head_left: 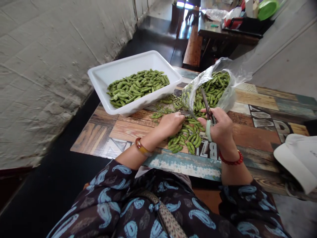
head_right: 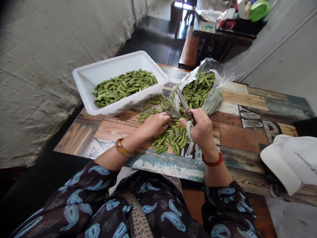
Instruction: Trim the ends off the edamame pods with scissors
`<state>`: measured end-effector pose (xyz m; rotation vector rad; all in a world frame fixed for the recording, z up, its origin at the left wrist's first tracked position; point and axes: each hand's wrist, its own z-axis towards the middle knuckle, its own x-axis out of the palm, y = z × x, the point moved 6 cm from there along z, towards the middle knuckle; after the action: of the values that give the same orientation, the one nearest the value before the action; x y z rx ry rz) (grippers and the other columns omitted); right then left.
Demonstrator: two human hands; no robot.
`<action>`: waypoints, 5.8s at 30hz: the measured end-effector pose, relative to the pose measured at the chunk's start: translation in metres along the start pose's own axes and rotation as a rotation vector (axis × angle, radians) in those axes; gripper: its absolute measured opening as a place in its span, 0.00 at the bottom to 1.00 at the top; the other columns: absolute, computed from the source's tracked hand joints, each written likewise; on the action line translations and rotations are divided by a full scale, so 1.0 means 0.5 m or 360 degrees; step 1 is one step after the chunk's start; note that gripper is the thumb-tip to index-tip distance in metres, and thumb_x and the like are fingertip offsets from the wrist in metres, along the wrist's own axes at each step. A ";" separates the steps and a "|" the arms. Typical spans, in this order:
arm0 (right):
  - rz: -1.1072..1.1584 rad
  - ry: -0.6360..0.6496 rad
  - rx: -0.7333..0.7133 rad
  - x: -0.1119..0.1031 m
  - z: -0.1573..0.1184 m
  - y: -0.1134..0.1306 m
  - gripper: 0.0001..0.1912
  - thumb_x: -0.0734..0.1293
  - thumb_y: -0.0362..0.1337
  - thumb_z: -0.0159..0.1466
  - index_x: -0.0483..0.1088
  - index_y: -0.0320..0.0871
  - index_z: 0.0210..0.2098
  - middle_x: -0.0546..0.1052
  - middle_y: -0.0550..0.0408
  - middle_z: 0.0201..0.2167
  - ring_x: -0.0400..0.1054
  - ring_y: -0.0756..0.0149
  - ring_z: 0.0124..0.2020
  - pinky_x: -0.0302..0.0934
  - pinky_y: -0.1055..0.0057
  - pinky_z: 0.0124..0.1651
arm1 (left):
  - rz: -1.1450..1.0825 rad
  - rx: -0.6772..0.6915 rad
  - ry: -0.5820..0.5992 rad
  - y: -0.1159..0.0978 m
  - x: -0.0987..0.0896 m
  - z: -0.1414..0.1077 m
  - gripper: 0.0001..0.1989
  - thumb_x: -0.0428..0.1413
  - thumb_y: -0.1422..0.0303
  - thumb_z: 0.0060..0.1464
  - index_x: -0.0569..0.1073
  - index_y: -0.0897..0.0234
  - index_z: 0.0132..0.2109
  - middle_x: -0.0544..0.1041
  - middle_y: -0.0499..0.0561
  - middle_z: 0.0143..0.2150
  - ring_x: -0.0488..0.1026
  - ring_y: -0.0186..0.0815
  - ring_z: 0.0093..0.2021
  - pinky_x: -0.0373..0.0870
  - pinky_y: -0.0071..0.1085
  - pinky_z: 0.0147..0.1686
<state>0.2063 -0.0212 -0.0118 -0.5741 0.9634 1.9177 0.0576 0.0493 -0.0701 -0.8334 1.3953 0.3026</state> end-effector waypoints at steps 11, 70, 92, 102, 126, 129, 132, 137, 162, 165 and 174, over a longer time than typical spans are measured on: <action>0.0029 -0.0061 0.0095 -0.017 0.005 -0.014 0.11 0.70 0.45 0.64 0.74 0.45 0.43 0.73 0.54 0.30 0.68 0.59 0.32 0.67 0.61 0.39 | -0.1827 -0.0233 -0.0305 0.096 -0.045 -0.005 0.11 0.48 0.73 0.52 0.70 0.64 0.42 0.69 0.45 0.28 0.62 0.27 0.22 0.56 0.25 0.22; 0.0275 0.0745 0.0066 0.076 -0.028 0.041 0.18 0.73 0.44 0.63 0.68 0.44 0.48 0.71 0.52 0.40 0.66 0.62 0.33 0.64 0.65 0.38 | -0.1946 -0.0047 -0.0291 0.038 -0.074 -0.052 0.13 0.62 0.60 0.55 0.78 0.69 0.34 0.75 0.49 0.29 0.65 0.26 0.24 0.62 0.23 0.22; 0.0172 0.0557 -0.0005 0.083 -0.030 0.023 0.20 0.72 0.44 0.62 0.68 0.45 0.50 0.70 0.50 0.38 0.67 0.57 0.37 0.67 0.60 0.40 | -0.2907 -0.0349 -0.0357 0.077 -0.046 -0.043 0.19 0.69 0.63 0.45 0.68 0.66 0.35 0.75 0.46 0.27 0.62 0.21 0.19 0.51 0.17 0.18; 0.0173 0.0539 0.0004 0.082 -0.031 0.023 0.21 0.73 0.44 0.62 0.67 0.45 0.50 0.70 0.50 0.39 0.67 0.58 0.37 0.67 0.61 0.40 | -0.2963 -0.0351 -0.0245 0.061 -0.039 -0.042 0.19 0.70 0.64 0.45 0.68 0.67 0.35 0.76 0.47 0.28 0.61 0.21 0.19 0.49 0.17 0.16; 0.0218 0.0558 0.0031 0.094 -0.035 0.030 0.19 0.73 0.46 0.61 0.67 0.45 0.47 0.68 0.51 0.38 0.65 0.59 0.34 0.66 0.62 0.37 | -0.3080 -0.0222 -0.0157 0.038 -0.020 -0.035 0.20 0.70 0.62 0.44 0.69 0.67 0.35 0.77 0.48 0.26 0.60 0.21 0.17 0.49 0.18 0.16; 0.0236 0.0551 0.0016 0.095 -0.035 0.032 0.18 0.72 0.46 0.62 0.67 0.46 0.47 0.69 0.51 0.38 0.65 0.58 0.36 0.66 0.61 0.38 | -0.3045 -0.0222 -0.0149 0.036 -0.020 -0.036 0.20 0.70 0.62 0.45 0.68 0.67 0.34 0.77 0.48 0.26 0.60 0.21 0.17 0.49 0.18 0.16; 0.0227 0.0545 -0.0035 0.096 -0.035 0.036 0.15 0.70 0.46 0.64 0.66 0.46 0.44 0.69 0.50 0.37 0.66 0.56 0.38 0.67 0.59 0.42 | -0.3032 -0.0210 -0.0152 0.036 -0.022 -0.036 0.20 0.70 0.61 0.44 0.68 0.67 0.33 0.75 0.47 0.26 0.60 0.20 0.17 0.49 0.19 0.16; 0.0241 0.0620 -0.0072 0.100 -0.036 0.035 0.10 0.68 0.45 0.67 0.66 0.46 0.40 0.69 0.51 0.35 0.67 0.56 0.37 0.66 0.60 0.40 | -0.3024 -0.0298 -0.0254 0.053 -0.026 -0.037 0.19 0.71 0.63 0.43 0.70 0.68 0.33 0.69 0.43 0.23 0.59 0.20 0.18 0.49 0.17 0.17; 0.0138 0.0505 0.0004 0.078 -0.030 0.011 0.16 0.70 0.45 0.65 0.69 0.44 0.48 0.72 0.49 0.38 0.68 0.57 0.38 0.66 0.61 0.41 | -0.2882 -0.0139 0.0008 0.036 -0.027 -0.038 0.25 0.56 0.79 0.41 0.71 0.69 0.51 0.79 0.52 0.35 0.67 0.25 0.25 0.57 0.22 0.24; 0.0134 0.0487 0.0021 0.075 -0.029 0.009 0.16 0.70 0.46 0.65 0.69 0.44 0.48 0.72 0.50 0.37 0.68 0.57 0.37 0.66 0.61 0.40 | -0.2960 -0.0118 0.0015 0.036 -0.027 -0.037 0.24 0.57 0.80 0.41 0.71 0.68 0.50 0.81 0.55 0.38 0.69 0.26 0.27 0.58 0.23 0.25; 0.0148 0.0509 0.0016 0.077 -0.031 0.010 0.17 0.70 0.44 0.65 0.68 0.44 0.49 0.73 0.48 0.40 0.69 0.57 0.39 0.67 0.61 0.42 | -0.2909 -0.0171 -0.0058 0.050 -0.020 -0.036 0.14 0.68 0.68 0.48 0.77 0.70 0.40 0.80 0.54 0.33 0.70 0.26 0.25 0.64 0.22 0.25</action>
<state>0.1829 -0.0156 -0.0459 -0.8616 1.2181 1.9368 0.0261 0.0575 -0.0681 -1.7969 0.1632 -1.0089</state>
